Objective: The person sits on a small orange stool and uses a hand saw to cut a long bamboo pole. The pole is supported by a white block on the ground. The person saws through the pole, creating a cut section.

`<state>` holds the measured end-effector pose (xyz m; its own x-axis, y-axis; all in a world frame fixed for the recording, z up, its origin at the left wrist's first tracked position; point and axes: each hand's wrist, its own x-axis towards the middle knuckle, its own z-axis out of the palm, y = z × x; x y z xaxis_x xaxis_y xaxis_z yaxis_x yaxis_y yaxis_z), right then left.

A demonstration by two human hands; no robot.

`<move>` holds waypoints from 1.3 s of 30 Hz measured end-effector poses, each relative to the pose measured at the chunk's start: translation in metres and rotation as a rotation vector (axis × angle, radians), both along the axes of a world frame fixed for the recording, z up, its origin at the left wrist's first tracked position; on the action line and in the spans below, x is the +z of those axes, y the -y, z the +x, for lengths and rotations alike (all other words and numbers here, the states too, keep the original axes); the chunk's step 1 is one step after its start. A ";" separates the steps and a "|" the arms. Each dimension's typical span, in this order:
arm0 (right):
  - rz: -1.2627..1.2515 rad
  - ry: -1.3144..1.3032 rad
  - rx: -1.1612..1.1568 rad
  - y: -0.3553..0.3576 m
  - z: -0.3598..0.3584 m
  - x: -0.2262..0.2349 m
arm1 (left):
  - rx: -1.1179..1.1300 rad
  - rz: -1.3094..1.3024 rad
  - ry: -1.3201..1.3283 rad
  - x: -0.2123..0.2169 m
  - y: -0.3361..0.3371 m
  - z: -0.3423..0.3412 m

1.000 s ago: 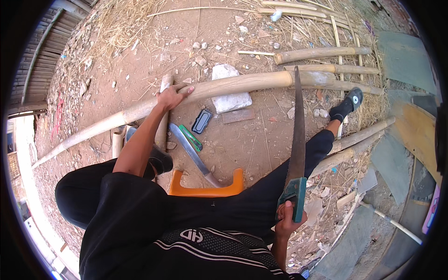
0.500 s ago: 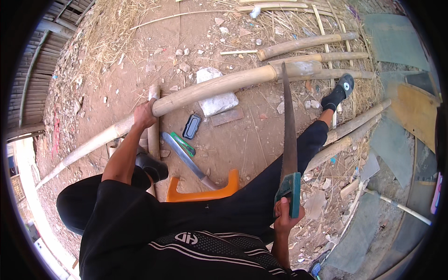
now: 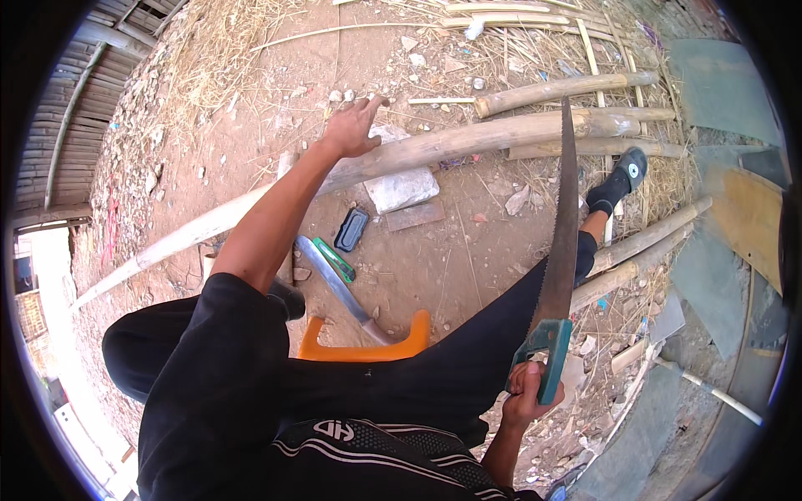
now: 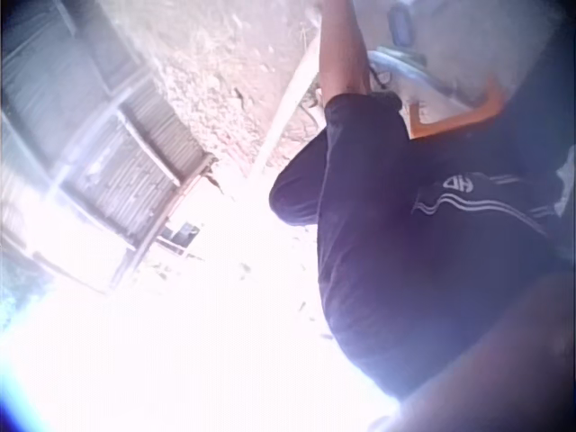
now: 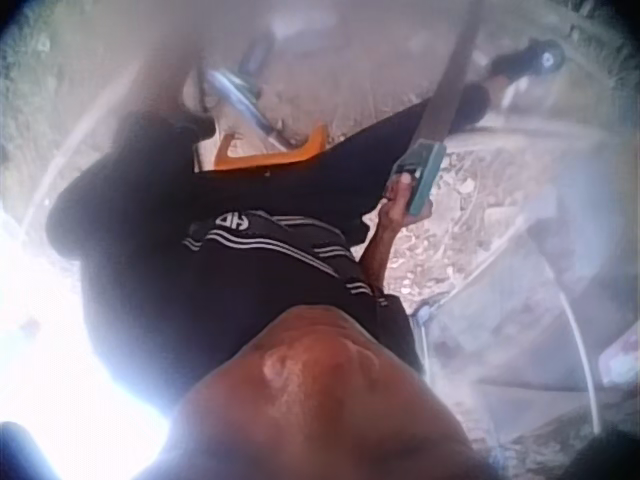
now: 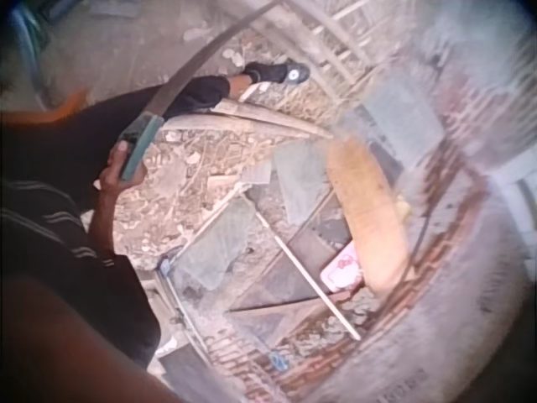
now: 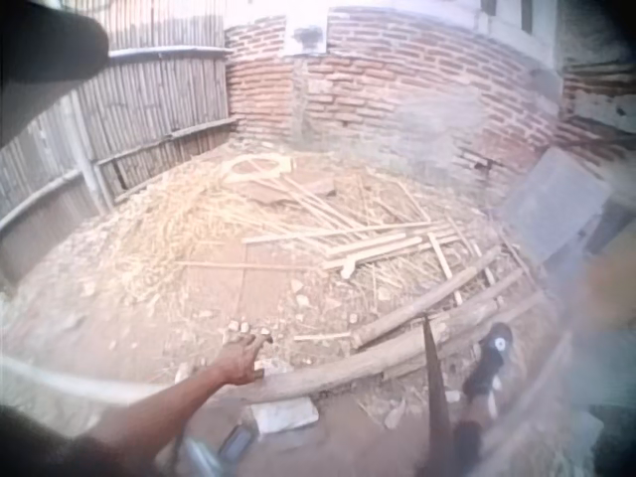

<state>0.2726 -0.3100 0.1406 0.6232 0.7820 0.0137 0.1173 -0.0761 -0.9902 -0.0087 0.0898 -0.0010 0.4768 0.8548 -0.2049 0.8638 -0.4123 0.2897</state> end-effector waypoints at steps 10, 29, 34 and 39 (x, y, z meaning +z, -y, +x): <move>-0.069 -0.078 0.010 0.040 -0.045 -0.019 | 0.198 -0.275 0.010 -0.062 0.137 -0.275; -0.177 -0.028 0.128 0.026 -0.153 -0.041 | 0.519 0.072 0.277 -0.067 0.133 -0.388; -0.165 -0.072 0.090 0.013 -0.160 -0.035 | 0.412 0.099 -0.024 -0.064 0.083 -0.377; -0.140 -0.084 0.097 0.000 -0.144 -0.003 | 0.413 0.092 -0.237 -0.050 0.069 -0.325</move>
<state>0.1288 -0.3099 0.1372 0.5394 0.8288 -0.1485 0.0479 -0.2062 -0.9773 -0.3342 0.0212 -0.0507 0.0433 0.9824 -0.1818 0.9984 -0.0360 0.0432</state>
